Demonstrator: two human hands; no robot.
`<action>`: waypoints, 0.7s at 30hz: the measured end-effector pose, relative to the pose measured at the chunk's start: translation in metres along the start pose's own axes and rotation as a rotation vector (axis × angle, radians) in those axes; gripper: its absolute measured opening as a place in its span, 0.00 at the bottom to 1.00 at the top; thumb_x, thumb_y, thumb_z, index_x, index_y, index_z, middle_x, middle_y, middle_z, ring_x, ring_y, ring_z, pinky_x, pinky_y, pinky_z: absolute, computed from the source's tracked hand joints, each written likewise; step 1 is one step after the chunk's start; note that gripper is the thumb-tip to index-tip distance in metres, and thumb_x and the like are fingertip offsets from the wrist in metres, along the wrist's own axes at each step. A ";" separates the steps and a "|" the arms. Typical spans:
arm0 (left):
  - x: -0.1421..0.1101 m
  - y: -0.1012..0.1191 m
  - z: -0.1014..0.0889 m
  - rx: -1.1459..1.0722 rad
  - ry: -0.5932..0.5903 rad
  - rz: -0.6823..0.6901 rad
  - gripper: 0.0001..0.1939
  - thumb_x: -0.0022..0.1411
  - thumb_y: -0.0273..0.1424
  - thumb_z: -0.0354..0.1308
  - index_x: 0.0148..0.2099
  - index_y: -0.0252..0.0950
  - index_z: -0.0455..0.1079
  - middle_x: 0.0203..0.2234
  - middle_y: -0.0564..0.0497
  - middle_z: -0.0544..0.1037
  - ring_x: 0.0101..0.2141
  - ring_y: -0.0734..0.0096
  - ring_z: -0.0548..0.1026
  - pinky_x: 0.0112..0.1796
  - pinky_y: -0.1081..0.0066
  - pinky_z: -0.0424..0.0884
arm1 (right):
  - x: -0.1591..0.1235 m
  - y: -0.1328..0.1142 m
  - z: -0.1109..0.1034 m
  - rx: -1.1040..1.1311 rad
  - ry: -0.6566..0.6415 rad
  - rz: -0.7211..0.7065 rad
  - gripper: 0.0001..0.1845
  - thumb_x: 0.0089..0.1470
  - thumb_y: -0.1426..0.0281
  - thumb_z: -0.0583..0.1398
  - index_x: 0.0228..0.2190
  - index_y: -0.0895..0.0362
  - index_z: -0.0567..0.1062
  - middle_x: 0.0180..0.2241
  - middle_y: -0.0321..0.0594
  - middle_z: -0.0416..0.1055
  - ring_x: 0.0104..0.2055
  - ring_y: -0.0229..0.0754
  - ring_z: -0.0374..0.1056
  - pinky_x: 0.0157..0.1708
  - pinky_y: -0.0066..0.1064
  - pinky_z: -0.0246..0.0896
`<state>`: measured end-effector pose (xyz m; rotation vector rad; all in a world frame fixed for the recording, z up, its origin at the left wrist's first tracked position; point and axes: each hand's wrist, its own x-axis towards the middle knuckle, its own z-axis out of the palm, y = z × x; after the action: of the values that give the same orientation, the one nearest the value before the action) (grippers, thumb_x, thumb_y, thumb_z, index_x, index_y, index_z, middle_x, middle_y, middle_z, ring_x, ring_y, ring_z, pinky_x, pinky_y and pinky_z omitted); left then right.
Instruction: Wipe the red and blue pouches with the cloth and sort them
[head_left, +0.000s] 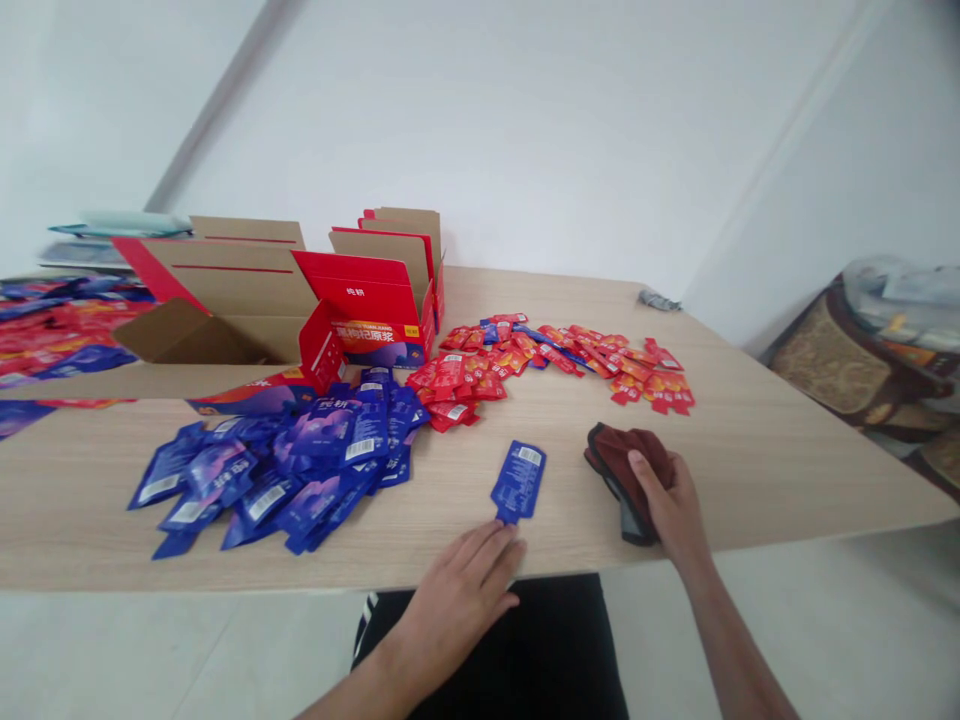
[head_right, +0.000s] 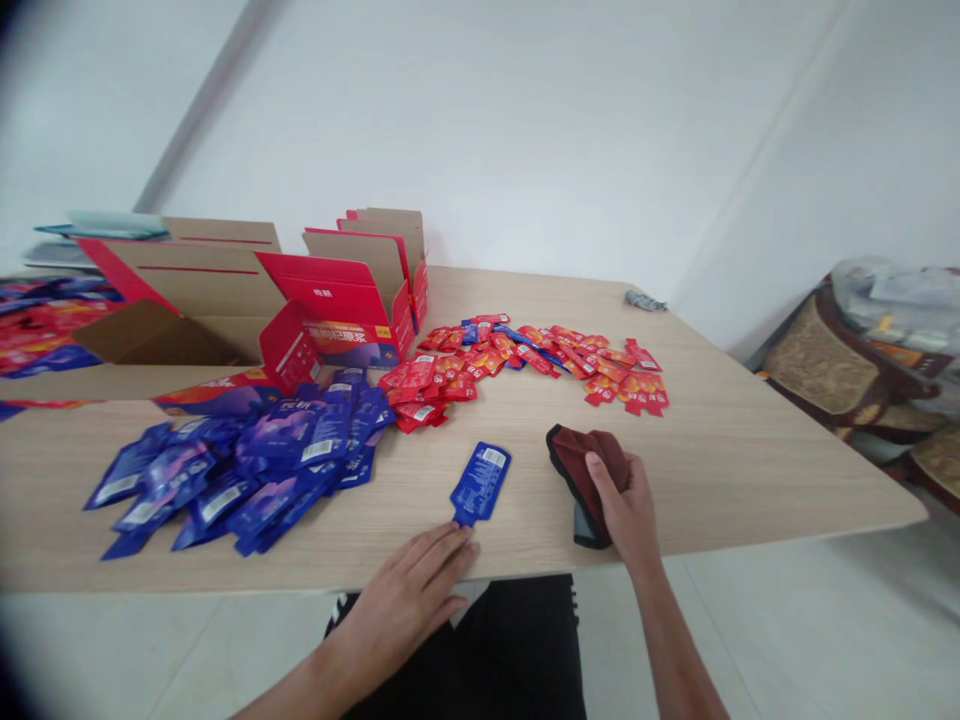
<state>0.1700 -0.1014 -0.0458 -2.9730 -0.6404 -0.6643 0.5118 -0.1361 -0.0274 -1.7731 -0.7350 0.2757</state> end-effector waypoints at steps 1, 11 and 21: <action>-0.001 -0.001 0.002 -0.001 0.020 0.016 0.22 0.72 0.35 0.61 0.65 0.37 0.67 0.61 0.45 0.75 0.61 0.59 0.72 0.61 0.61 0.70 | -0.002 -0.006 0.002 -0.006 0.019 -0.013 0.32 0.50 0.41 0.66 0.42 0.55 0.73 0.36 0.38 0.75 0.39 0.47 0.71 0.40 0.36 0.64; -0.006 0.002 0.010 -0.073 0.141 0.050 0.17 0.76 0.26 0.52 0.63 0.34 0.70 0.55 0.45 0.79 0.56 0.63 0.76 0.58 0.61 0.73 | -0.063 -0.065 0.076 -0.387 -0.757 -0.810 0.13 0.58 0.61 0.67 0.42 0.51 0.74 0.42 0.41 0.76 0.48 0.48 0.71 0.48 0.37 0.65; -0.010 0.002 0.022 -0.188 0.233 -0.007 0.16 0.76 0.27 0.52 0.62 0.37 0.71 0.56 0.47 0.79 0.57 0.62 0.74 0.58 0.61 0.72 | 0.024 -0.069 0.106 -0.638 -0.436 -0.765 0.17 0.62 0.55 0.62 0.46 0.52 0.71 0.42 0.46 0.74 0.46 0.53 0.71 0.43 0.41 0.66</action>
<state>0.1714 -0.1045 -0.0699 -2.9909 -0.6020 -1.1086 0.4508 -0.0274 0.0055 -1.8649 -1.9085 -0.1206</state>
